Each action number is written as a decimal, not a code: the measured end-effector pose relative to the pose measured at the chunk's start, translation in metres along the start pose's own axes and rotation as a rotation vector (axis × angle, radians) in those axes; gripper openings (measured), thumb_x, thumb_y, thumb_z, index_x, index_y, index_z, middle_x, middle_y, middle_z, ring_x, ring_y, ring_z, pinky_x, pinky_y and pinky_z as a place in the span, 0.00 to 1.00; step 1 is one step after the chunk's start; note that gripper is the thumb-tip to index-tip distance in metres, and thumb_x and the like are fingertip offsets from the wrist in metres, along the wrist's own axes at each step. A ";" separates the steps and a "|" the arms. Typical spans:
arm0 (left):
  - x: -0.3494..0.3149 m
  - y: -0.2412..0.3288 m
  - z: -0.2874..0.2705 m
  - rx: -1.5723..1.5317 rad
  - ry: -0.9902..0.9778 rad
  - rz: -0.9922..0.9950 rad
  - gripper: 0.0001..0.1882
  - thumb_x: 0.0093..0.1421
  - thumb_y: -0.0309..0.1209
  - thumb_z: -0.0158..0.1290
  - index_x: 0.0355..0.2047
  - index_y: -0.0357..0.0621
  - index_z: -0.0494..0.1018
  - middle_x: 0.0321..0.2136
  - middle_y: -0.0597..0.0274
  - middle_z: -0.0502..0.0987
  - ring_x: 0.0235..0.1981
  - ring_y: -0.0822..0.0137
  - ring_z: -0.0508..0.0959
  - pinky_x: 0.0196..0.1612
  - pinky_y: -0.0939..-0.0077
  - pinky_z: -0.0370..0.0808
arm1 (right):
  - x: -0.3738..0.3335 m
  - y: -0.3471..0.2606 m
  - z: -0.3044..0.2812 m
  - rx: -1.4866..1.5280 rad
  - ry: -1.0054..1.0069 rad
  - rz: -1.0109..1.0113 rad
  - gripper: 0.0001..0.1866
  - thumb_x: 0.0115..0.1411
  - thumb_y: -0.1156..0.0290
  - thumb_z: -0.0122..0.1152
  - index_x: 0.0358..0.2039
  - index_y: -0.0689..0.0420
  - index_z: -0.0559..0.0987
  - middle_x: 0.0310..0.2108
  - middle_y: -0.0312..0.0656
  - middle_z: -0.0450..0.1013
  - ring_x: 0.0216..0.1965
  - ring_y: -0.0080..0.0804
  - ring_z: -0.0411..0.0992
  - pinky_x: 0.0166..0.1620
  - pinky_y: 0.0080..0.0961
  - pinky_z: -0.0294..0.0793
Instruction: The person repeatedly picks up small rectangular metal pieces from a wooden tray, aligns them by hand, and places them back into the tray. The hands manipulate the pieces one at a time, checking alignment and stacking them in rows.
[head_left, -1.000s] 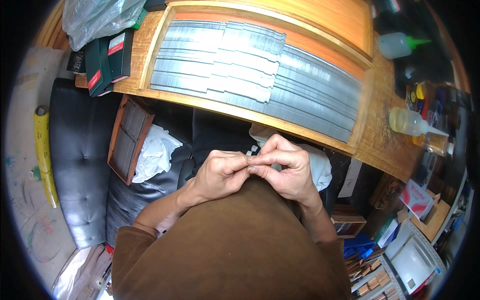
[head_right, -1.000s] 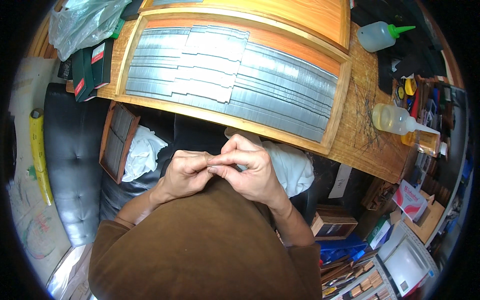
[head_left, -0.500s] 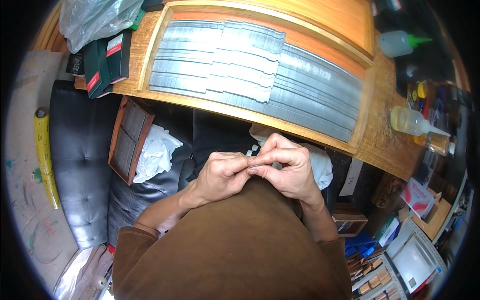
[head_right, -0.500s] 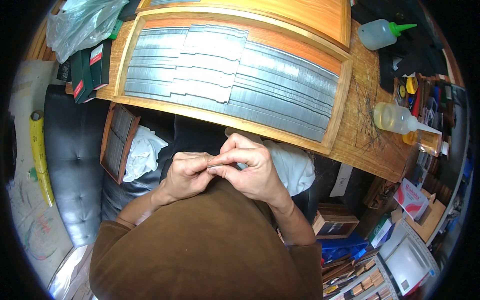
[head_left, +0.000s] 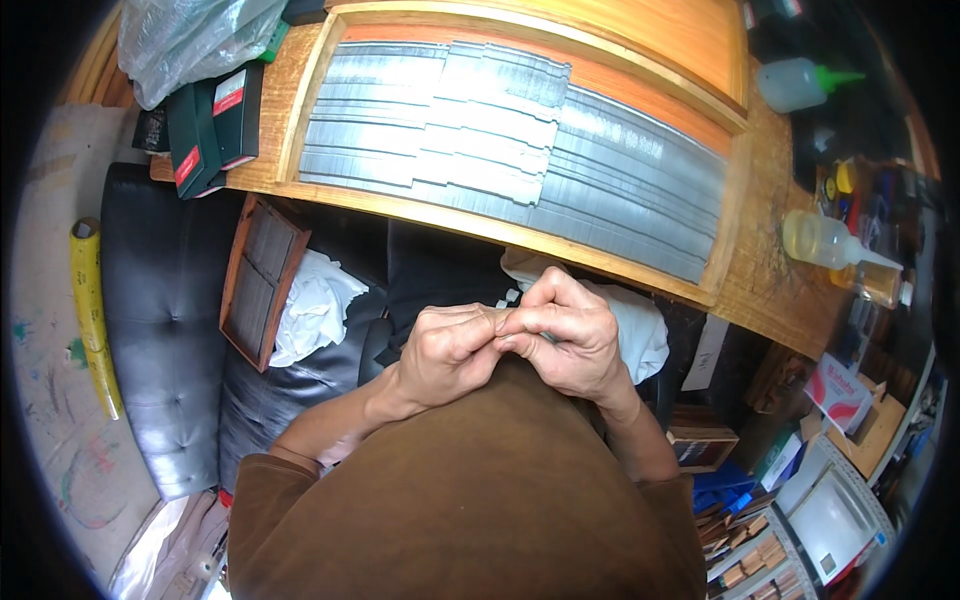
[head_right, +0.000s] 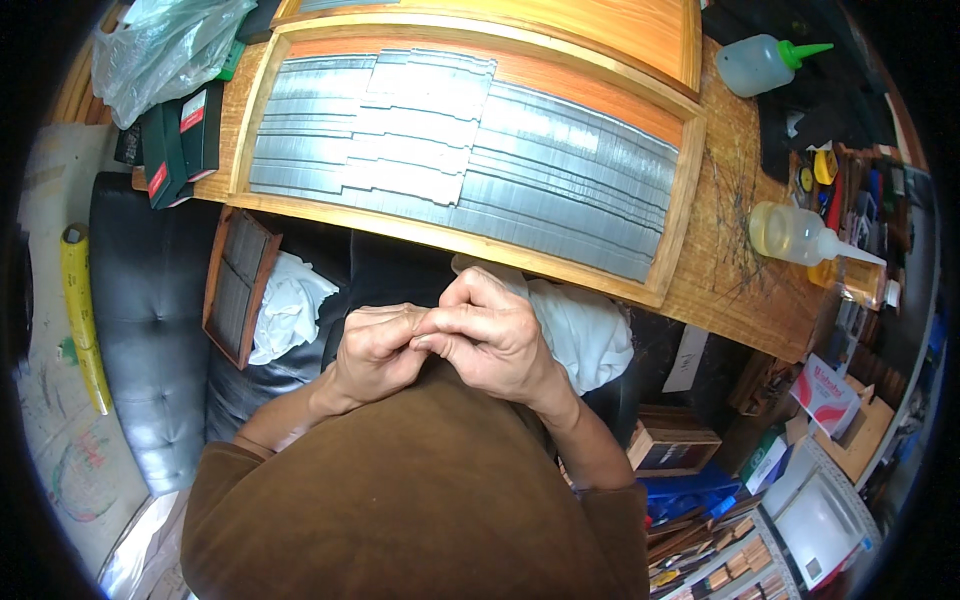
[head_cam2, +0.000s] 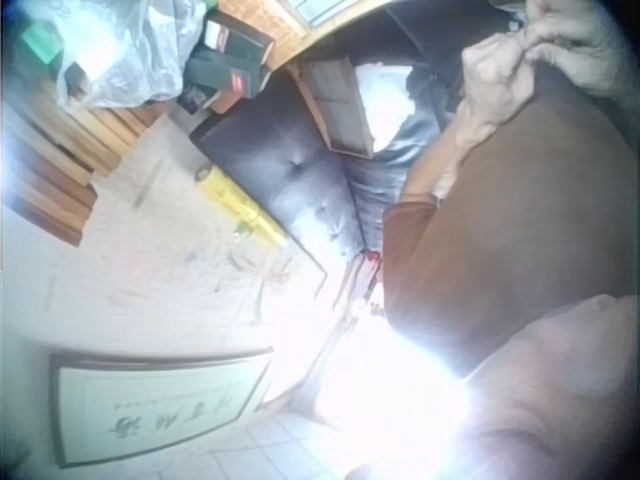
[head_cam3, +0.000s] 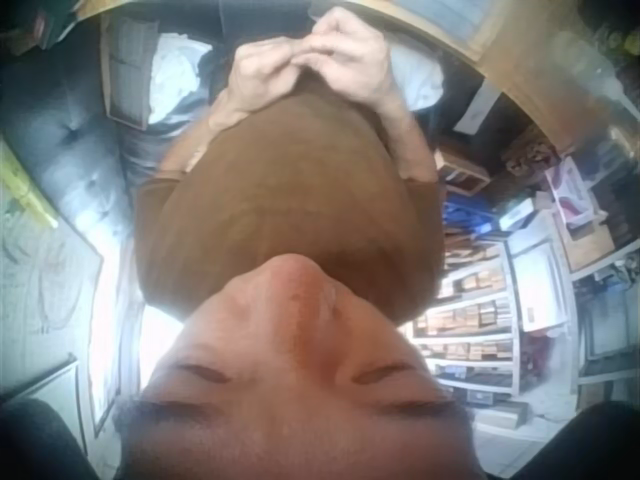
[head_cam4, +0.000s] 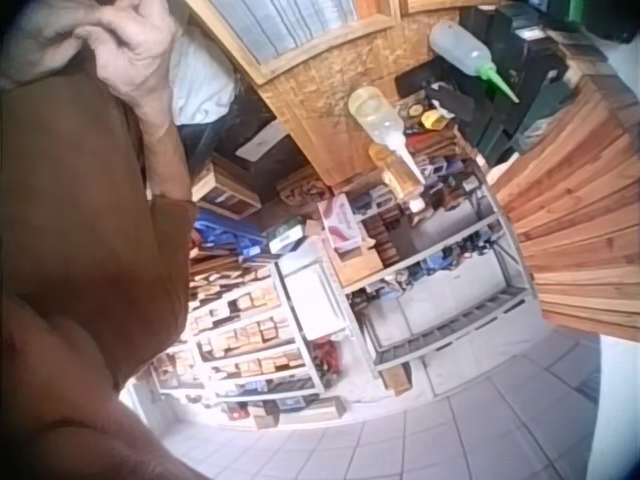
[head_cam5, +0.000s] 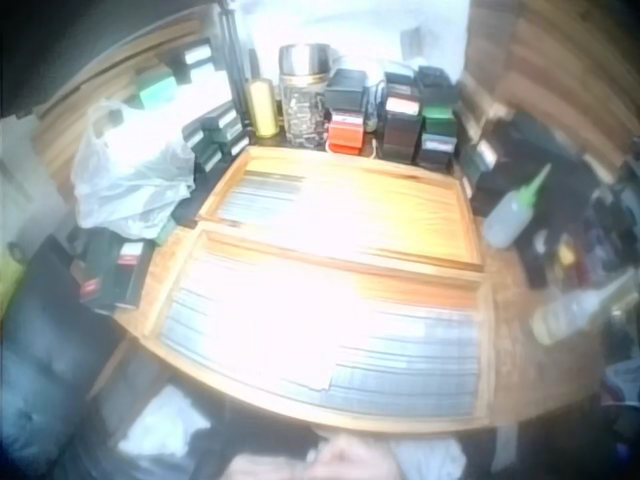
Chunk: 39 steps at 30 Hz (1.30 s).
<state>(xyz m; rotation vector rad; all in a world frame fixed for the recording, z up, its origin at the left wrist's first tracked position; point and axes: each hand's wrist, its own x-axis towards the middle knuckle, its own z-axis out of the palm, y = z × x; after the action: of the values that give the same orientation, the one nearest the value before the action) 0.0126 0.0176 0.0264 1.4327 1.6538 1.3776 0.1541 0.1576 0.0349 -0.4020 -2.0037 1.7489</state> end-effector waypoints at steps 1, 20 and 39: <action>0.000 0.002 0.000 -0.004 0.003 0.002 0.12 0.56 0.15 0.62 0.42 0.32 0.83 0.29 0.50 0.85 0.26 0.54 0.85 0.31 0.67 0.82 | -0.001 0.002 0.001 -0.030 0.015 -0.049 0.10 0.55 0.70 0.81 0.34 0.59 0.89 0.29 0.36 0.74 0.31 0.26 0.72 0.34 0.23 0.72; -0.006 0.002 0.003 0.001 0.028 0.013 0.13 0.53 0.11 0.61 0.40 0.30 0.82 0.26 0.51 0.82 0.23 0.57 0.82 0.28 0.68 0.78 | 0.009 0.003 -0.015 0.239 -0.177 0.156 0.10 0.54 0.82 0.77 0.39 0.59 0.91 0.32 0.37 0.77 0.34 0.25 0.75 0.38 0.23 0.76; -0.005 0.001 0.003 -0.035 0.009 -0.059 0.10 0.55 0.13 0.60 0.39 0.31 0.82 0.26 0.49 0.82 0.24 0.54 0.83 0.29 0.68 0.78 | 0.008 0.008 -0.013 0.229 -0.156 0.166 0.11 0.52 0.80 0.82 0.37 0.58 0.91 0.32 0.35 0.77 0.32 0.21 0.74 0.34 0.19 0.74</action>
<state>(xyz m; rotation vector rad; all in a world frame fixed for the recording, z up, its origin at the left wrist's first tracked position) 0.0175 0.0137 0.0253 1.3494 1.6561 1.3762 0.1527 0.1737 0.0299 -0.3758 -1.8882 2.1461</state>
